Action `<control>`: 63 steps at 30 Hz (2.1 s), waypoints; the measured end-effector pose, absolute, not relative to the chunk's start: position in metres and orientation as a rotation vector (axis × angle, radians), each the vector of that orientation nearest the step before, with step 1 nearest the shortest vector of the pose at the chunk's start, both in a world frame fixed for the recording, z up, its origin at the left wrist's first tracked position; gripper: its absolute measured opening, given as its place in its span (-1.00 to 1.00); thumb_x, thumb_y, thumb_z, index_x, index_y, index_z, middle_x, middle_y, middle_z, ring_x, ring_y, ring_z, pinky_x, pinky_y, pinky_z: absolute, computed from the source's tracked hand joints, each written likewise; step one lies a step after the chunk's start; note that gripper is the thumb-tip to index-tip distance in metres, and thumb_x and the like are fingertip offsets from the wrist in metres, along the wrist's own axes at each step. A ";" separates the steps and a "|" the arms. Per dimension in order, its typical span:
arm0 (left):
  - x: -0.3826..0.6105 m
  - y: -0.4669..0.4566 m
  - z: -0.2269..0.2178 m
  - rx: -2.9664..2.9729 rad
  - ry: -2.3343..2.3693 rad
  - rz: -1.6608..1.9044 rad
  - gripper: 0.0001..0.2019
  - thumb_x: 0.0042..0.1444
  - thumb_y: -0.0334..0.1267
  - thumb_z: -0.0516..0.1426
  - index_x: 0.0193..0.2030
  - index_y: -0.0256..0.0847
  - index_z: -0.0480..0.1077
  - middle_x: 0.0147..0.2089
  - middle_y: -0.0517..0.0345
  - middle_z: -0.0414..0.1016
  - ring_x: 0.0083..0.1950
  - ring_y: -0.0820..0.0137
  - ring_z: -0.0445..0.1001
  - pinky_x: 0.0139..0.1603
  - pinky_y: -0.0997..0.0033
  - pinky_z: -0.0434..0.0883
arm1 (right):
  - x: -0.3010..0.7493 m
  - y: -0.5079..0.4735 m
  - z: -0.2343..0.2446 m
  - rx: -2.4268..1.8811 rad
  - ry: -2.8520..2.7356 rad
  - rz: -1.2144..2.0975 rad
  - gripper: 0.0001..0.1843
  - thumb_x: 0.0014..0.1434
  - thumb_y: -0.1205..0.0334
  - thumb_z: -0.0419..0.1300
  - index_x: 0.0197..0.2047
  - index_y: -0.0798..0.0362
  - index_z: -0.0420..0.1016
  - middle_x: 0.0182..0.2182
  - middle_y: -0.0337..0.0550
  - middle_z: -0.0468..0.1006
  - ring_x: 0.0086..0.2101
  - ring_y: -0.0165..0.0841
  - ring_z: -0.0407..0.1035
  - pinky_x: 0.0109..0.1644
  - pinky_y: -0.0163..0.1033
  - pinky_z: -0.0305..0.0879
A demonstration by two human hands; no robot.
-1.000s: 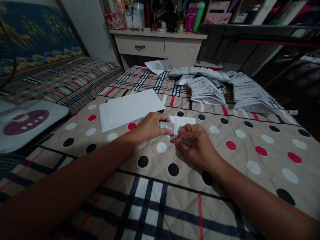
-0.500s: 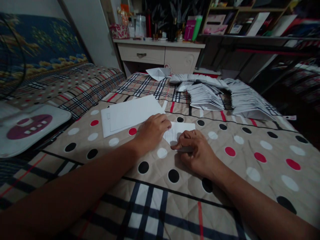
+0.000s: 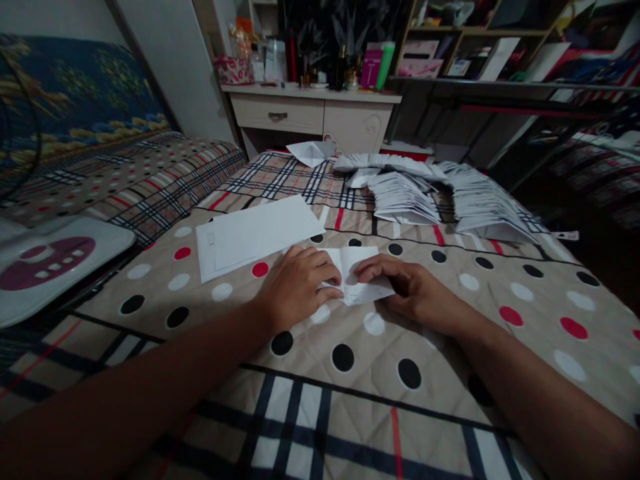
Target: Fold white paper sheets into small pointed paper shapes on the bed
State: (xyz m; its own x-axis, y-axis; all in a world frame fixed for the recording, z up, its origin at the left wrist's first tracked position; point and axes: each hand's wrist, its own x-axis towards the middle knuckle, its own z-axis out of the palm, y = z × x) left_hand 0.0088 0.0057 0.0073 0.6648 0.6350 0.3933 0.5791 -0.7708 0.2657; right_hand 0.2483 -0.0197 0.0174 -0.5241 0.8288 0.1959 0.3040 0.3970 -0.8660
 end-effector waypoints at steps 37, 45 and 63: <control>0.016 -0.006 0.006 2.446 1.012 0.798 -0.79 -0.04 -0.23 0.36 -0.23 -0.14 0.56 -0.16 0.22 0.59 -0.17 0.38 0.54 -0.15 0.40 0.41 | 0.223 -0.016 0.004 -1.429 -1.512 0.885 -0.83 -0.10 0.29 0.30 -0.44 0.06 0.36 -0.53 -0.29 0.41 -0.51 -0.45 0.27 -0.45 -0.34 0.19; 0.015 -0.008 0.010 2.579 0.933 0.747 -0.88 0.08 -0.21 0.29 -0.21 -0.06 0.60 -0.18 0.23 0.56 -0.19 0.44 0.53 -0.21 0.44 0.37 | 0.221 -0.019 -0.001 -1.486 -1.544 0.733 -0.80 -0.05 0.26 0.28 -0.48 0.03 0.29 -0.53 -0.26 0.43 -0.50 -0.41 0.30 -0.43 -0.31 0.22; 0.017 -0.004 0.008 2.529 0.914 0.784 -0.92 0.11 -0.22 0.27 -0.27 -0.07 0.62 -0.21 0.21 0.56 -0.22 0.44 0.52 -0.22 0.44 0.40 | 0.222 -0.018 -0.005 -1.511 -1.571 0.655 -0.79 -0.04 0.28 0.25 -0.51 0.01 0.24 -0.54 -0.27 0.45 -0.52 -0.42 0.29 -0.44 -0.33 0.17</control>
State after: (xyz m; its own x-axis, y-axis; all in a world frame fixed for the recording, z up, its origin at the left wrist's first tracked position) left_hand 0.0169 -0.0043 0.0082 0.6409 0.6657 0.3822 0.4786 -0.7359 0.4790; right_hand 0.2215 -0.0181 -0.0046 0.0785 0.9743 0.2112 0.5361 0.1373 -0.8329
